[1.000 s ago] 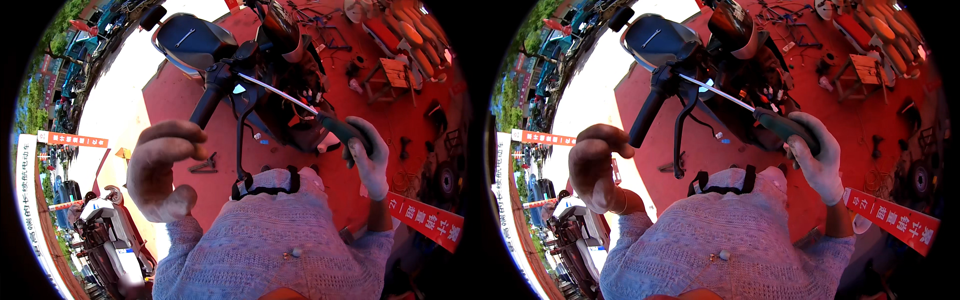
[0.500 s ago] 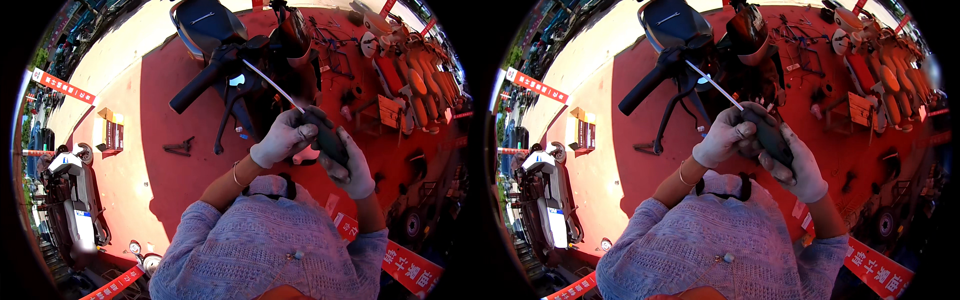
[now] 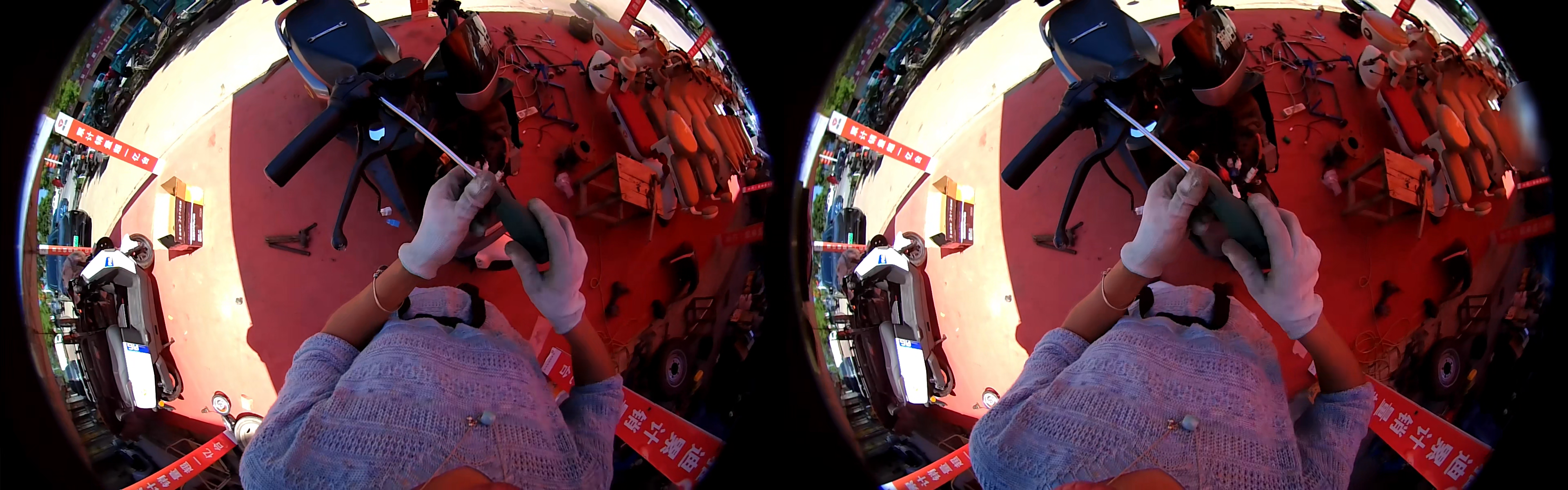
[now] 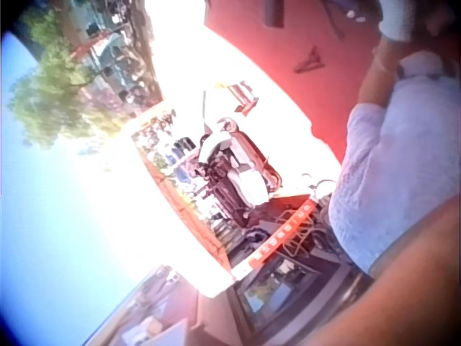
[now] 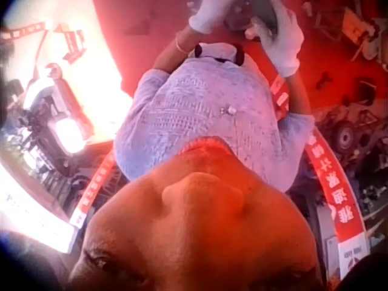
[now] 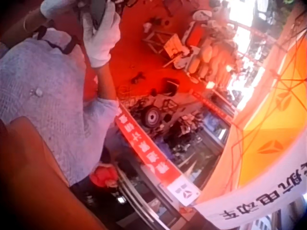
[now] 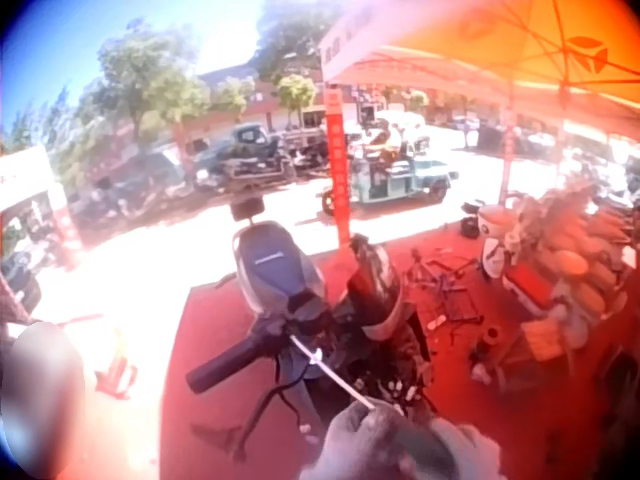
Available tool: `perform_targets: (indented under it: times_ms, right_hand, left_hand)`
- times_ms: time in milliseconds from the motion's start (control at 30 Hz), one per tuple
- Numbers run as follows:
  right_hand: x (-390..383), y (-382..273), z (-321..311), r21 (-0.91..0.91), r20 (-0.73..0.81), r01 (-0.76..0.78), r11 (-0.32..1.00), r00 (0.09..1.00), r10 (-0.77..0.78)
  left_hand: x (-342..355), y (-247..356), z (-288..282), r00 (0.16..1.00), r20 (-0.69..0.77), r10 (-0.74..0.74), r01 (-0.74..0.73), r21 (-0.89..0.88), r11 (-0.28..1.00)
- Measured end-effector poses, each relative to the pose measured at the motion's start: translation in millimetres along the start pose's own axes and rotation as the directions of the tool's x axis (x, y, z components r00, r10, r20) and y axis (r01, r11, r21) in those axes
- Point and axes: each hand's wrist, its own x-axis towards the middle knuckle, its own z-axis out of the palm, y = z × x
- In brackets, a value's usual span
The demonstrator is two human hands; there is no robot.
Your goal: The person uses a screwdriver to tighten screws on the handlebar assembly of a scooter. They manipulate the handlebar grip and brake lever while working on the vehicle's controls.
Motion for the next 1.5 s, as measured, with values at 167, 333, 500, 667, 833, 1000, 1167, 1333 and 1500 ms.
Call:
perform_targets:
  times_ms: [167,333,500,667,833,1000,1167,1333,1500]
  right_hand:
    - [7.1,-8.0,-20.8,0.607,0.637,-0.779,0.157,0.595,0.49]
    - [-8.8,-2.4,8.1,0.136,-0.014,-0.126,0.983,0.992,0.129]
    - [2.3,4.1,-11.6,0.671,0.509,-0.645,0.364,0.759,0.406]
    - [0.0,-5.1,6.3,0.328,0.016,-0.267,0.906,0.961,0.277]
    - [2.1,14.6,-19.7,0.678,0.722,-0.735,0.007,0.667,0.184]
    - [-10.2,-13.6,9.9,0.324,0.059,-0.196,0.926,0.981,0.187]
    - [-8.5,-19.9,4.8,0.687,0.42,-0.628,0.365,0.753,0.506]
    - [-15.6,-8.9,14.4,0.624,0.09,-0.227,0.748,0.971,0.22]
    - [-15.9,-3.9,18.8,0.88,0.176,-0.314,0.356,0.913,0.369]
  left_hand:
    - [-5.5,4.0,-3.3,0.991,0.119,0.062,-0.064,0.016,0.998]
    - [-1.8,0.8,-10.5,0.997,-0.018,-0.071,0.073,0.142,0.987]
    - [-4.8,7.6,-1.5,0.997,0.083,0.006,-0.002,-0.051,0.999]
    - [-2.5,1.1,-5.2,0.999,0.031,-0.015,0.013,0.042,0.999]
    - [-6.1,14.7,-2.2,0.987,0.147,-0.057,0.067,-0.065,0.996]
    - [-3.7,5.4,-8.9,0.995,0.078,-0.061,0.056,0.062,0.996]
    - [-13.0,22.4,-6.3,0.979,0.136,-0.15,0.146,0.038,0.989]
    - [-10.5,17.3,-3.6,0.998,-0.041,-0.043,0.052,0.268,0.962]
    - [-11.2,24.1,-1.4,0.994,0.092,-0.052,0.046,0.073,0.996]
